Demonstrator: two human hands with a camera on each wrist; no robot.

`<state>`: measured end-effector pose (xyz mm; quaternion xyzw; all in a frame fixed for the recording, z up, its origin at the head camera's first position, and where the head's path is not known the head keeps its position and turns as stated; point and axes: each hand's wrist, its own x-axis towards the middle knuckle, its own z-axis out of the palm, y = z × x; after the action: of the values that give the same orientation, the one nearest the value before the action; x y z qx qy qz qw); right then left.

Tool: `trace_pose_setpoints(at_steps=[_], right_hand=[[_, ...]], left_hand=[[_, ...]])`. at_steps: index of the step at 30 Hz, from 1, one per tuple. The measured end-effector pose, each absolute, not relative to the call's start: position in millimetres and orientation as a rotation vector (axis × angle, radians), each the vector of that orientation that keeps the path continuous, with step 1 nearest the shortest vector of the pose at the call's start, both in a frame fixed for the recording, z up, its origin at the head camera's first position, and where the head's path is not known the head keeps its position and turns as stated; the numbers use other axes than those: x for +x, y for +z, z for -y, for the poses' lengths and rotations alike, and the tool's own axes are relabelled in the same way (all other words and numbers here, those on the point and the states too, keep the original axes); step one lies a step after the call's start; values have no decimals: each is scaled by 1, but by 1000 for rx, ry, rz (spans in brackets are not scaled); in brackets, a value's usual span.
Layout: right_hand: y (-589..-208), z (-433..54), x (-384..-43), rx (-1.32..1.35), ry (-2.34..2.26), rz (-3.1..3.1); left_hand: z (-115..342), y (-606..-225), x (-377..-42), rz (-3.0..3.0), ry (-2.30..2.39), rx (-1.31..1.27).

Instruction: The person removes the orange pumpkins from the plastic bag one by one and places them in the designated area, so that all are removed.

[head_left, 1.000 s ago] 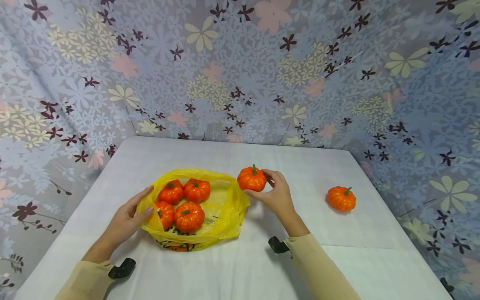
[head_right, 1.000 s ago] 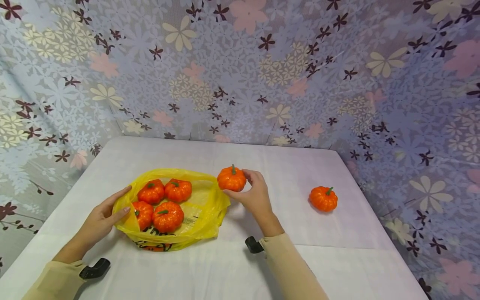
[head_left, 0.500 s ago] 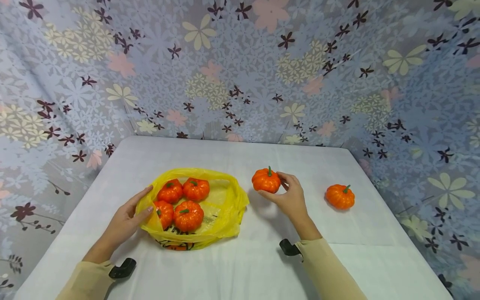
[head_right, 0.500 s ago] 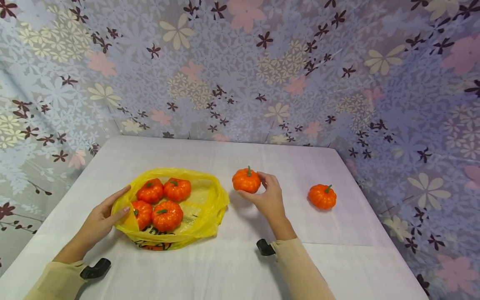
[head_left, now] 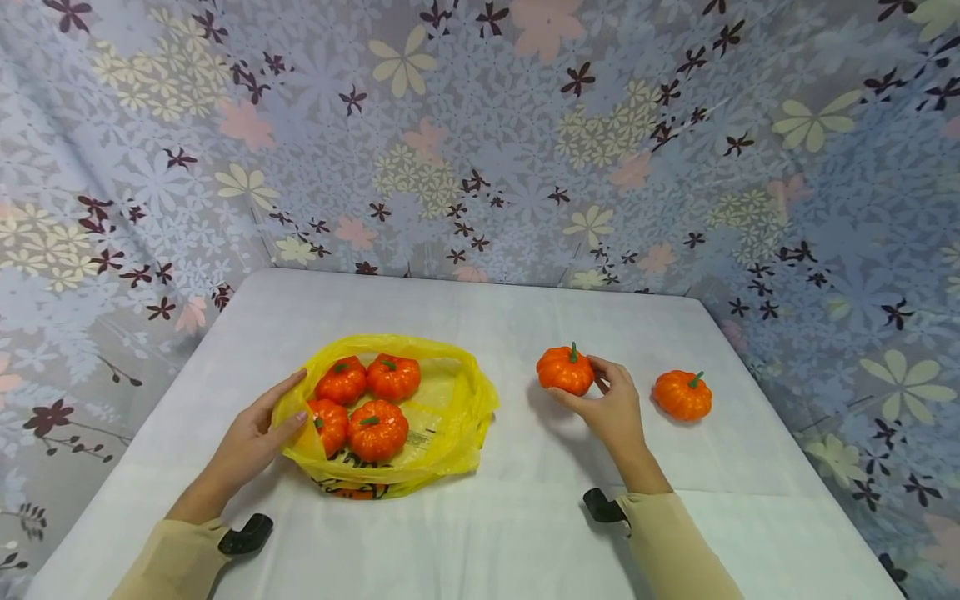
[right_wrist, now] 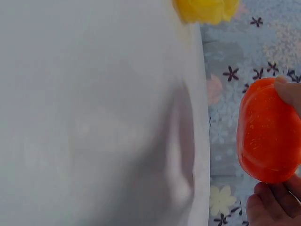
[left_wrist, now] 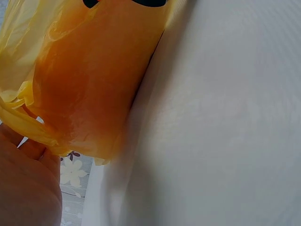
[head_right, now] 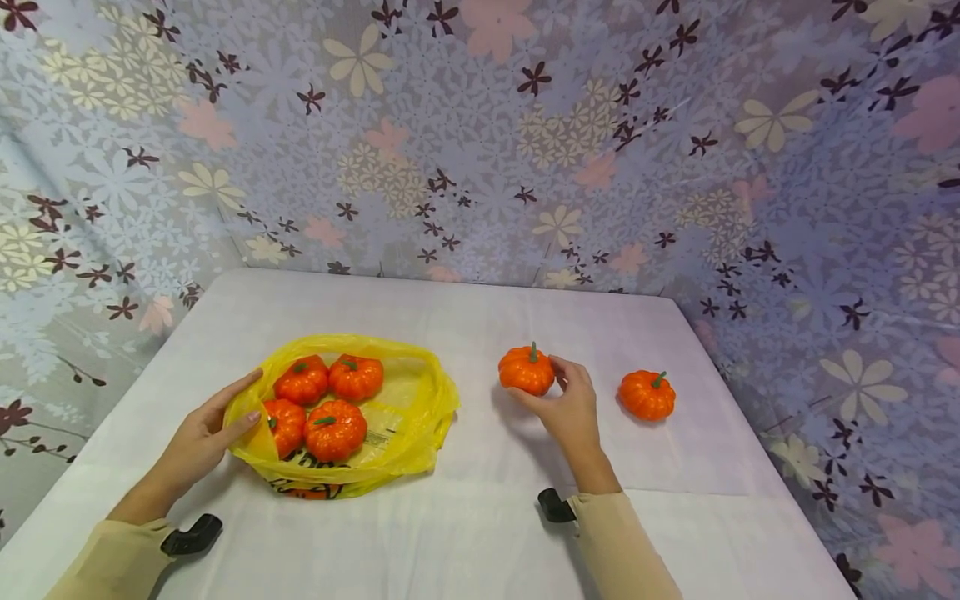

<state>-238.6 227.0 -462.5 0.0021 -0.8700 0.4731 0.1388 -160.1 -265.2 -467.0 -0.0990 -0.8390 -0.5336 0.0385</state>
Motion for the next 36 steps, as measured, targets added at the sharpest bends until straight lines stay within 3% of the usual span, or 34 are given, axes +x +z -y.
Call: trace_pose_setpoints(at_steps=[19,36], right_hand=[[-472,-275,-233,-201,1310,2503],[-470,-280,-228,-384,1243,2538]], left_hand=[[265,-470,-160,2548,-1631,-341],[264,-468,-161,2559,-1642,-332]])
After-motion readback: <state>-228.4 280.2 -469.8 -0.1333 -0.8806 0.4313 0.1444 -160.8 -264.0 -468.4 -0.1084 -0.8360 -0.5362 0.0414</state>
